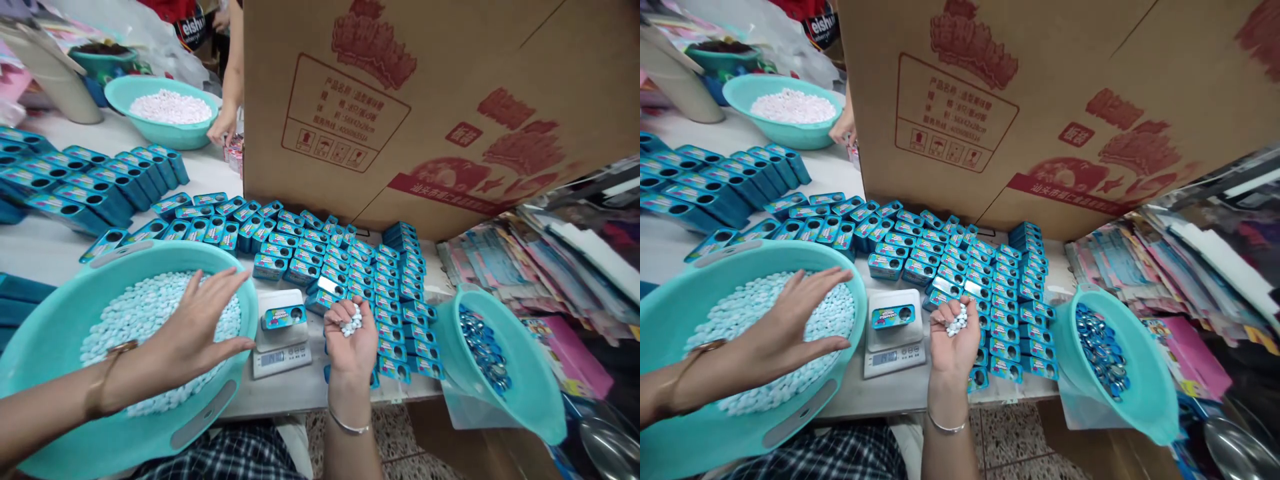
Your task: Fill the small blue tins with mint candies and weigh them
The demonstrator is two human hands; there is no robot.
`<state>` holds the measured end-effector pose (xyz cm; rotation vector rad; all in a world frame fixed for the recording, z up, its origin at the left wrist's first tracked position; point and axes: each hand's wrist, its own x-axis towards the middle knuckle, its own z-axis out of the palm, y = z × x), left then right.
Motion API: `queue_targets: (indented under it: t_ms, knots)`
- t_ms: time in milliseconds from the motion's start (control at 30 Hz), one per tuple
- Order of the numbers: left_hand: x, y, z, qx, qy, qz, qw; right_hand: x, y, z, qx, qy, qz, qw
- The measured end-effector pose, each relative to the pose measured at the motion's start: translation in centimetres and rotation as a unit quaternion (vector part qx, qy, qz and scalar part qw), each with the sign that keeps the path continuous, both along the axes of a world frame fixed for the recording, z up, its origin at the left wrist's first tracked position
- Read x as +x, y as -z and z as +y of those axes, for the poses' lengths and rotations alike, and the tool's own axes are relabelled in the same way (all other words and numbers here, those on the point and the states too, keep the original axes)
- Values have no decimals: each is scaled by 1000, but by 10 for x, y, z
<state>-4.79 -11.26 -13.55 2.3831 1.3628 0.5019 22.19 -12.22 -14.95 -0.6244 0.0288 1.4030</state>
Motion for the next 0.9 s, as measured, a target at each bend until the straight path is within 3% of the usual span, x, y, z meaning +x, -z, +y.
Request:
queue_targets:
  t_ms: [167,300,400,567,733,800,900]
  knots:
    - [53,13,11,-28,100,-5,995,-19,-6,9,-19,31,-11,999]
    - [84,24,19,-51,98,-13,994,-37,-5,14,-12,43,-72,996]
    - [93,28,21,-52,88,-28,994,-50,0,16,2,60,-137,989]
    - [95,32,19,-40,67,-35,996,-59,9,22,13,71,-164,984]
    - [90,26,19,-42,62,-28,997,-33,4,24,48,10,-67,997]
    - [77,18,19,-38,53,-33,997,-14,-4,17,70,-22,-17,997]
    - [43,5,16,-12,29,-32,999,15,-19,1,91,-16,43,995]
